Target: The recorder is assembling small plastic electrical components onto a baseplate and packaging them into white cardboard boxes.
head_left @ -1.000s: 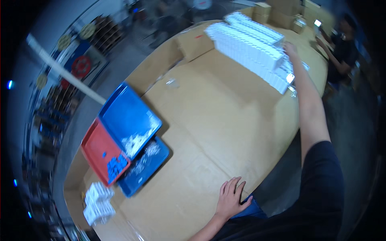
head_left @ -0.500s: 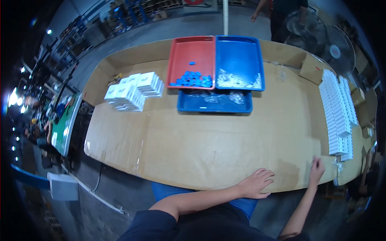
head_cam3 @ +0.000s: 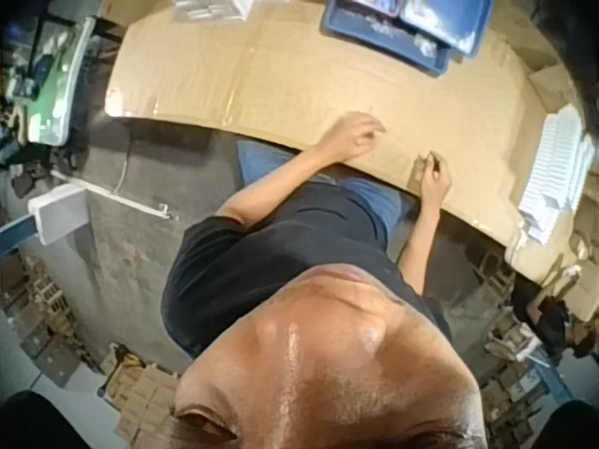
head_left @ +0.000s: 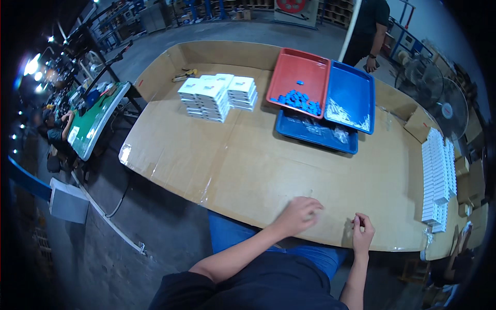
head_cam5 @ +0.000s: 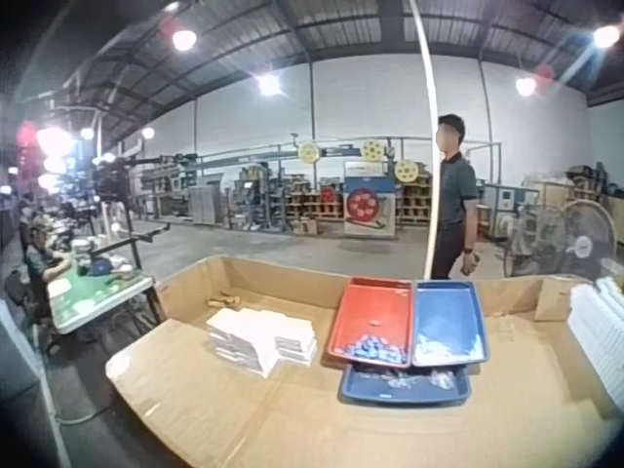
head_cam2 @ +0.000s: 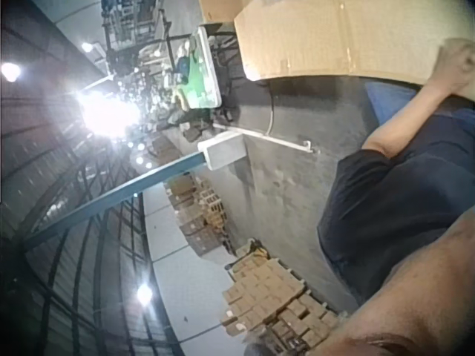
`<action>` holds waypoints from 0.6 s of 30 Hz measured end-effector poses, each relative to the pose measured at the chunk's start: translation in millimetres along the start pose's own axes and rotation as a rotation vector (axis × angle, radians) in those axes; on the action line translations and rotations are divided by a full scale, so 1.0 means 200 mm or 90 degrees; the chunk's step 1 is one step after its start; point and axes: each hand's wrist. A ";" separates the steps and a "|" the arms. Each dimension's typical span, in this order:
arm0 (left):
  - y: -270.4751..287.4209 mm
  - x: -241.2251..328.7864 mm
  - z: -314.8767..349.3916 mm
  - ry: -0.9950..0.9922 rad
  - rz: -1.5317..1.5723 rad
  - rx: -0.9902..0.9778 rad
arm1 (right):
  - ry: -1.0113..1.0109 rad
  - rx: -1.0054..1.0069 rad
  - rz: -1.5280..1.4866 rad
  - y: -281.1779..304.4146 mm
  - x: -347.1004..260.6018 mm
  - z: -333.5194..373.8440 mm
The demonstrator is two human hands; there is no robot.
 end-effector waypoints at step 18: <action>0.84 -0.45 0.46 0.302 -0.390 0.406 | 0.464 -0.332 0.058 -1.88 -1.62 -1.82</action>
Point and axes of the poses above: each hand's wrist, its own z-axis away from the middle knuckle, its own y-axis out of the back of the hand, x = y × z, and after that the axes turned 2 degrees about -z, right-handed
